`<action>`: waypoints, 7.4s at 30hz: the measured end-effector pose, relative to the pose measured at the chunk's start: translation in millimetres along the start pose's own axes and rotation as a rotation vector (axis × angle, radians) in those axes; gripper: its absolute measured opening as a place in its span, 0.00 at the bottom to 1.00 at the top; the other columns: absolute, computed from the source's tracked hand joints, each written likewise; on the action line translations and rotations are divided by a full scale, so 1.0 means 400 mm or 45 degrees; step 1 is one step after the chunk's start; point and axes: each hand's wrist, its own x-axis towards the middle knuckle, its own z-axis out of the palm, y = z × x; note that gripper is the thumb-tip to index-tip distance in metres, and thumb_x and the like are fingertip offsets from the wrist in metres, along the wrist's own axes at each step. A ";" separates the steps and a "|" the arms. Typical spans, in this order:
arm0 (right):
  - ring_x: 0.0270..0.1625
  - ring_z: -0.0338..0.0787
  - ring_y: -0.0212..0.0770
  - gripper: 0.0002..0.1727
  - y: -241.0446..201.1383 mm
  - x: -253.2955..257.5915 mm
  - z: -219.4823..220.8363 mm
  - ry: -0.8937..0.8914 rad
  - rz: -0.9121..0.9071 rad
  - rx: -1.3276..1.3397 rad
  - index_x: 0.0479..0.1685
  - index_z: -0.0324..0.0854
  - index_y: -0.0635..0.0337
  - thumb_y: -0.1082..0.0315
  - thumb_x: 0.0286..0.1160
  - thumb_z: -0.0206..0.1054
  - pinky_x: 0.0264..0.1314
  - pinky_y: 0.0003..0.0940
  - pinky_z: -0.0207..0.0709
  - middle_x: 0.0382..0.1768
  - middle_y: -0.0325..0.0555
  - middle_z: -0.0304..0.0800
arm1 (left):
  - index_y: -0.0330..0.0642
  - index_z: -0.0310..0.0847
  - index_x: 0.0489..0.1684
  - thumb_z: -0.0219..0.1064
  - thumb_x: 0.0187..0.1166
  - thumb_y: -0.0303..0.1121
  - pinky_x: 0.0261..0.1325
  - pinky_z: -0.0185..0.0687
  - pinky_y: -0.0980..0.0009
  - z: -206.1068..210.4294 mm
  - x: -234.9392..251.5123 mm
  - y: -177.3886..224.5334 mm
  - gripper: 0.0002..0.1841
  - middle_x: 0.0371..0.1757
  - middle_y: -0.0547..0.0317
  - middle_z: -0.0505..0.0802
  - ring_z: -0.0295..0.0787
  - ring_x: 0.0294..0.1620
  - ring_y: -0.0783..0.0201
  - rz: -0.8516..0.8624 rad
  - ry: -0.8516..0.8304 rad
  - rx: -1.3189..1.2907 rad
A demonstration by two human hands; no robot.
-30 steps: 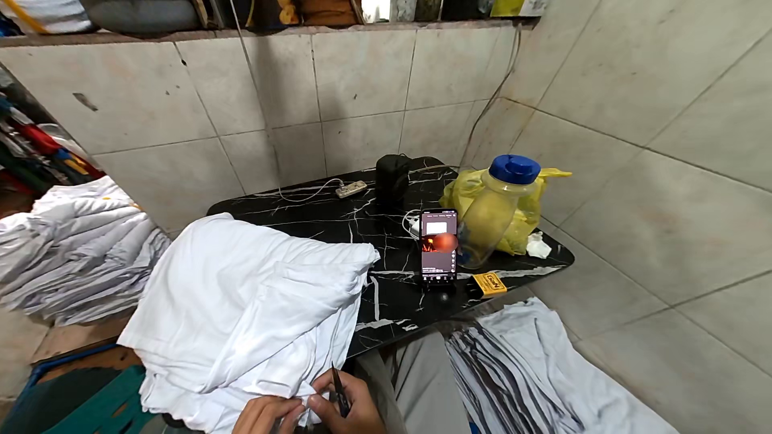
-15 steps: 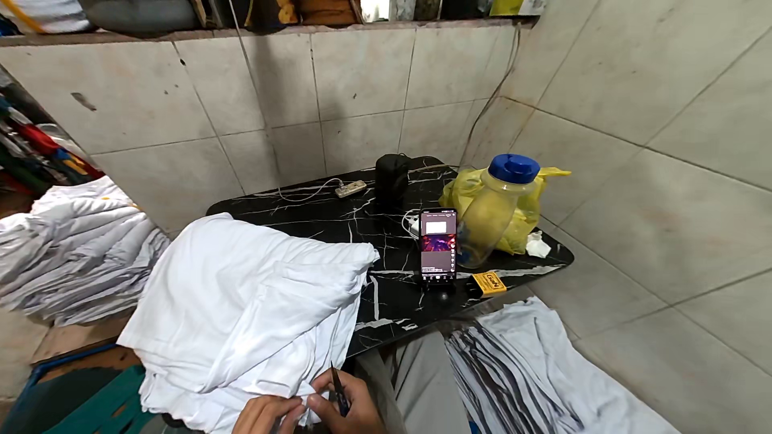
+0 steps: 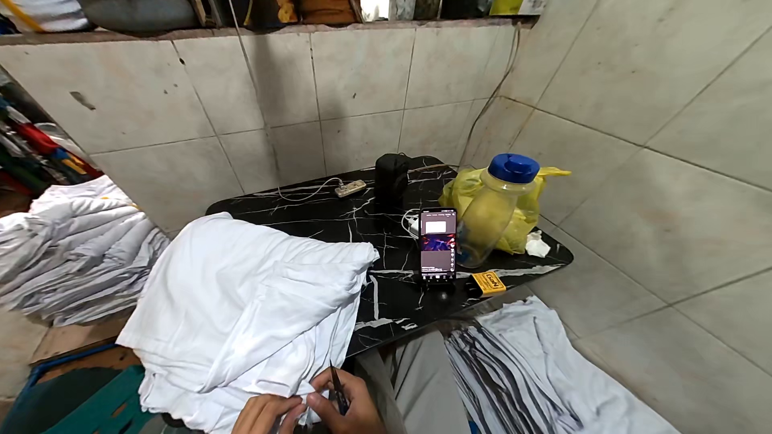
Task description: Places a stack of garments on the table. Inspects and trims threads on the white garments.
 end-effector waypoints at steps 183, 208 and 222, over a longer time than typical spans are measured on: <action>0.27 0.81 0.25 0.12 0.005 -0.019 0.024 0.025 -0.089 -0.087 0.45 0.83 0.70 0.68 0.87 0.61 0.32 0.22 0.75 0.30 0.42 0.89 | 0.28 0.87 0.43 0.68 0.79 0.25 0.42 0.82 0.84 0.028 0.005 0.061 0.07 0.40 0.54 0.89 0.84 0.40 0.77 -0.098 0.240 -0.345; 0.30 0.83 0.23 0.10 0.008 -0.021 0.030 0.025 -0.062 0.023 0.48 0.82 0.70 0.69 0.86 0.62 0.34 0.21 0.78 0.33 0.41 0.90 | 0.25 0.83 0.50 0.68 0.78 0.22 0.43 0.85 0.82 0.031 -0.001 0.072 0.09 0.48 0.51 0.90 0.86 0.42 0.78 -0.126 0.280 -0.411; 0.25 0.75 0.24 0.11 0.014 -0.008 0.058 0.033 -0.069 -0.038 0.39 0.80 0.71 0.69 0.82 0.66 0.30 0.21 0.72 0.25 0.41 0.80 | 0.24 0.81 0.54 0.64 0.78 0.21 0.48 0.84 0.80 0.032 -0.006 0.066 0.11 0.50 0.51 0.90 0.85 0.46 0.77 -0.109 0.278 -0.437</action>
